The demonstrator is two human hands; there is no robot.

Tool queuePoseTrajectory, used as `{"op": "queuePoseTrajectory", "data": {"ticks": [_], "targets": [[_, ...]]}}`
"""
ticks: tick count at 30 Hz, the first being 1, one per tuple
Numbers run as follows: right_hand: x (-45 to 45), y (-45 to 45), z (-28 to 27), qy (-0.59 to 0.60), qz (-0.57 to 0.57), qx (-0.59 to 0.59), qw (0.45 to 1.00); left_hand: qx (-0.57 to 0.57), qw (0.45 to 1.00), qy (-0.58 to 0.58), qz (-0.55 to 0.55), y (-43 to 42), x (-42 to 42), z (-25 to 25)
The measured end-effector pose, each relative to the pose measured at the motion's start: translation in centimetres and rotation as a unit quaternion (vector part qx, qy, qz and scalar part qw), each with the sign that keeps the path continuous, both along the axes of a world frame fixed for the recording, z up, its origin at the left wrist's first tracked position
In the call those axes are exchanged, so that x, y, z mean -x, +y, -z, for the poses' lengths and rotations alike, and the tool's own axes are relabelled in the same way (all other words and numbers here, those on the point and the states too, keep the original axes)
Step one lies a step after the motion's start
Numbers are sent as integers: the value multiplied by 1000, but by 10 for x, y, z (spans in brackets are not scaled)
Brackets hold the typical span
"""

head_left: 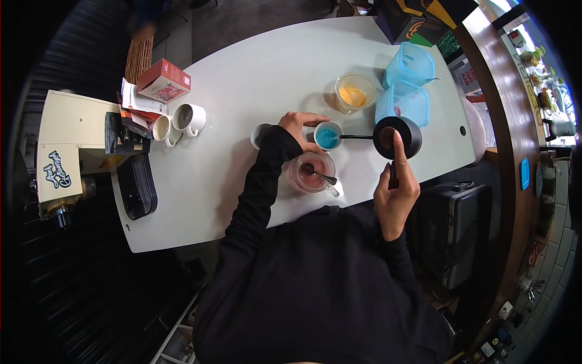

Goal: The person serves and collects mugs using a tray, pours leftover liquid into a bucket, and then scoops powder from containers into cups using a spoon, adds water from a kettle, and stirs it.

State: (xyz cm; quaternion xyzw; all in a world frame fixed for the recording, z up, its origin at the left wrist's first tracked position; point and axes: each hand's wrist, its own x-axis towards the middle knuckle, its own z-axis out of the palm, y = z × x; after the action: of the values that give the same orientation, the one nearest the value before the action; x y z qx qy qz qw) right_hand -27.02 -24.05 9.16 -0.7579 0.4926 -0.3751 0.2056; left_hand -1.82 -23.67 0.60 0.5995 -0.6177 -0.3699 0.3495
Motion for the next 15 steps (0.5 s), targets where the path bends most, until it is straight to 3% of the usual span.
{"op": "queuePoseTrajectory", "data": {"ticks": [15], "targets": [[0, 1, 0, -10, 4, 0, 1000, -7, 1000, -1, 0, 1, 1, -4]]}}
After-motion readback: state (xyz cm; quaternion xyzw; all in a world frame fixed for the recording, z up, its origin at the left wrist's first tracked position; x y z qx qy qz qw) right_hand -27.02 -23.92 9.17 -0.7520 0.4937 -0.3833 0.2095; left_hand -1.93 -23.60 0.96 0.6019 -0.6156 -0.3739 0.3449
